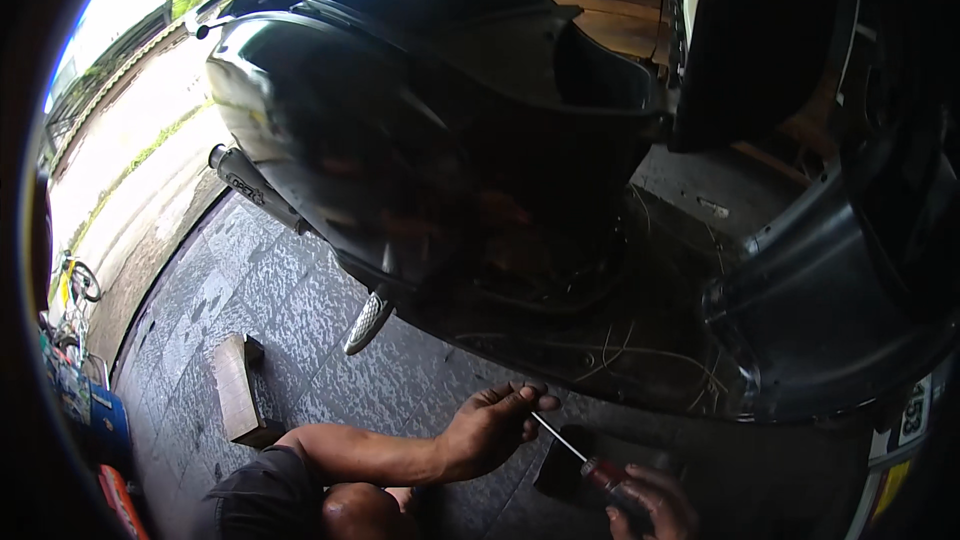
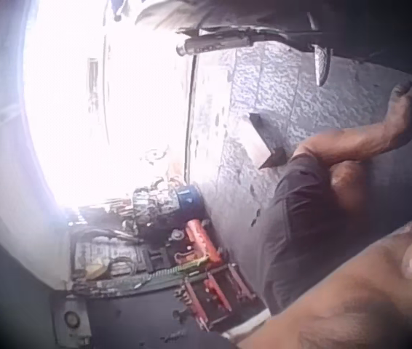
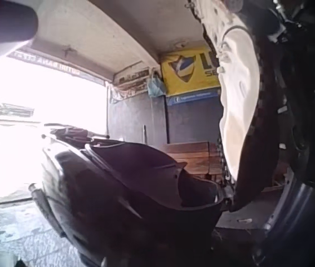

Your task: The person places a body panel onto a motorcycle, aligns it with the frame, and uses a screwdriver to secure it with screws taken from a small tray.

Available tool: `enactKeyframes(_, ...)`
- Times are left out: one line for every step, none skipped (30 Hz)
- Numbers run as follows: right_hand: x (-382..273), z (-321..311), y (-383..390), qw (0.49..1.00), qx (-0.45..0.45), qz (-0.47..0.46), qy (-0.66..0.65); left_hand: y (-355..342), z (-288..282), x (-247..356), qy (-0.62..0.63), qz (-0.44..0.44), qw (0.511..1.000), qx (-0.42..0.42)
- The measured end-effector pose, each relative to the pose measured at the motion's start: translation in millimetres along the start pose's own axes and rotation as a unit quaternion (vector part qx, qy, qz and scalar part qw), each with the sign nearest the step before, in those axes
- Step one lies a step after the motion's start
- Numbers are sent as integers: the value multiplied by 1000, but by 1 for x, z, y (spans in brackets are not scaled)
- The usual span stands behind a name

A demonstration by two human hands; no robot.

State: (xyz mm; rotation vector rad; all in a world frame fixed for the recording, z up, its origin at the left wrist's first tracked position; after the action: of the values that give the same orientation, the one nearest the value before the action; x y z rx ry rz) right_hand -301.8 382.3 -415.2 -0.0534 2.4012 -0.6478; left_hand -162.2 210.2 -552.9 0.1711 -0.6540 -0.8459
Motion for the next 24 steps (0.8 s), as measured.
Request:
enactKeyframes(-5,-1,-2,1000,3,-8,5,1,8,5,2,6,1000,-8)
enactKeyframes(-10,0,-5,1000,7,-10,7,8,13,12,-50,17,999,12)
enactKeyframes(-13,0,-7,1000,10,-10,11,10,15,18,-99,27,994,31)
enactKeyframes(-16,-4,-10,1000,7,-5,8,11,23,26,-79,55,995,4)
enactKeyframes(-19,-3,-13,1000,1,-7,12,12,28,31,-72,56,996,4)
enactKeyframes(-20,-6,-14,1000,21,4,-4,14,34,36,-51,67,996,-19)
enactKeyframes(-24,-11,-20,999,36,19,-23,21,46,45,-28,76,996,-36)
enactKeyframes(-30,-17,-26,999,21,28,-17,26,60,53,-14,66,997,-29)
enactKeyframes(-32,-23,-31,997,28,66,-39,31,75,62,1,58,998,-32)
enactKeyframes(-38,-33,-39,992,36,105,-61,36,90,72,14,49,998,-32)
enactKeyframes(-47,-40,-50,991,22,123,-55,38,99,76,27,33,999,-22)
enactKeyframes(-56,-46,-62,988,2,145,-53,40,109,83,62,39,997,-17)
enactKeyframes(-67,-54,-74,985,-15,168,-47,43,122,89,97,42,994,-16)
enactKeyframes(-76,-59,-86,981,-24,190,-39,46,132,92,106,20,994,-6)
enactKeyframes(-87,-66,-104,983,-11,182,-20,49,141,99,139,9,990,25)
enactKeyframes(-100,-76,-121,985,3,173,3,52,152,106,172,-5,984,55)
enactKeyframes(-104,-79,-128,981,-4,194,14,52,162,107,179,-28,982,62)
enactKeyframes(-105,-87,-133,971,25,238,-11,52,173,115,213,-8,975,65)
enactKeyframes(-109,-99,-140,958,59,279,-30,51,185,123,246,11,967,66)
enactKeyframes(-109,-99,-150,957,33,287,-17,53,187,128,253,9,962,98)
enactKeyframes(-106,-102,-159,952,29,303,-23,53,191,132,248,-1,962,113)
enactKeyframes(-109,-105,-170,958,8,286,-13,52,197,135,278,12,951,133)
enactKeyframes(-113,-106,-181,963,-15,269,-5,52,200,138,308,25,938,154)
enactKeyframes(-120,-107,-198,971,-30,238,17,53,207,143,326,24,930,168)
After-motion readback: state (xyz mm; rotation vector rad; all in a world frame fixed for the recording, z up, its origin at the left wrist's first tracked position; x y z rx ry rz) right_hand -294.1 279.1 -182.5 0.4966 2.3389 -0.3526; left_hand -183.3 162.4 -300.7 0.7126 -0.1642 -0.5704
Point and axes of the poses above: each hand's wrist, its own y-axis away from the middle knuckle, its own z-axis out of the palm, x = y × z, the point moved 7 cm from there along -y, towards the middle knuckle, and after that the axes turned 4 degrees about y, right-handed, at the moved point
